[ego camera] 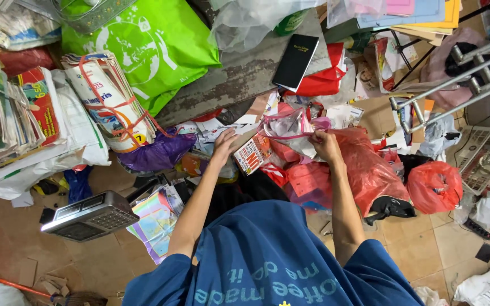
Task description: Sort various papers, books, and pamphlets in a cluttered environment and record data in a notebook.
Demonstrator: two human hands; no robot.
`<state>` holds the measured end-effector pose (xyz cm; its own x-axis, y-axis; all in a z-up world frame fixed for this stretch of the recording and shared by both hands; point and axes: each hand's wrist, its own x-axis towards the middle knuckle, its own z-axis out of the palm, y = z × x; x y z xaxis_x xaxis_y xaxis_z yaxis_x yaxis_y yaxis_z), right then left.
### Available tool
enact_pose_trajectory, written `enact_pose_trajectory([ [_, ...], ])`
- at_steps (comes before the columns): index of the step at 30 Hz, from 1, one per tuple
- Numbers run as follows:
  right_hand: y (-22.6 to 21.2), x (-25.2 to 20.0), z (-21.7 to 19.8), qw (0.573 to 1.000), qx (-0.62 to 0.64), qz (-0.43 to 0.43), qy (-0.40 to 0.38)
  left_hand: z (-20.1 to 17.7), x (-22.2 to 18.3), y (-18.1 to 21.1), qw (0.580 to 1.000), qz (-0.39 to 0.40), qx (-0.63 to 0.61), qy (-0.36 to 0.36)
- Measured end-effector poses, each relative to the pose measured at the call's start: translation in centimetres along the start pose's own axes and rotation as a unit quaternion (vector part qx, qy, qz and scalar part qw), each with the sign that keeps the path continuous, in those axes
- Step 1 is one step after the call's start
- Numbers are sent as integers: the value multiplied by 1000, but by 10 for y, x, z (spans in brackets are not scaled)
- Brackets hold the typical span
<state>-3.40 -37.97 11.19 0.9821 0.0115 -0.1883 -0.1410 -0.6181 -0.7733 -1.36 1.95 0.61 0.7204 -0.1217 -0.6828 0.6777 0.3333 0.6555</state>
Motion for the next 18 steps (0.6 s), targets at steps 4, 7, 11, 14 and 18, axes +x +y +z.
enact_pose_trajectory([
  [4,11,8,13,999,-1,43,32,-4,25,-7,997,-8,49,54],
  [7,15,12,24,982,7,-140,124,-5,33,-16,995,10,53,79],
  [11,-11,40,21,991,50,-35,122,10,48,-12,990,80,65,101],
  [14,-35,76,10,980,55,-91,168,31,59,9,970,176,121,115],
  [18,-85,135,-12,977,88,-57,188,74,77,72,936,332,81,87],
])
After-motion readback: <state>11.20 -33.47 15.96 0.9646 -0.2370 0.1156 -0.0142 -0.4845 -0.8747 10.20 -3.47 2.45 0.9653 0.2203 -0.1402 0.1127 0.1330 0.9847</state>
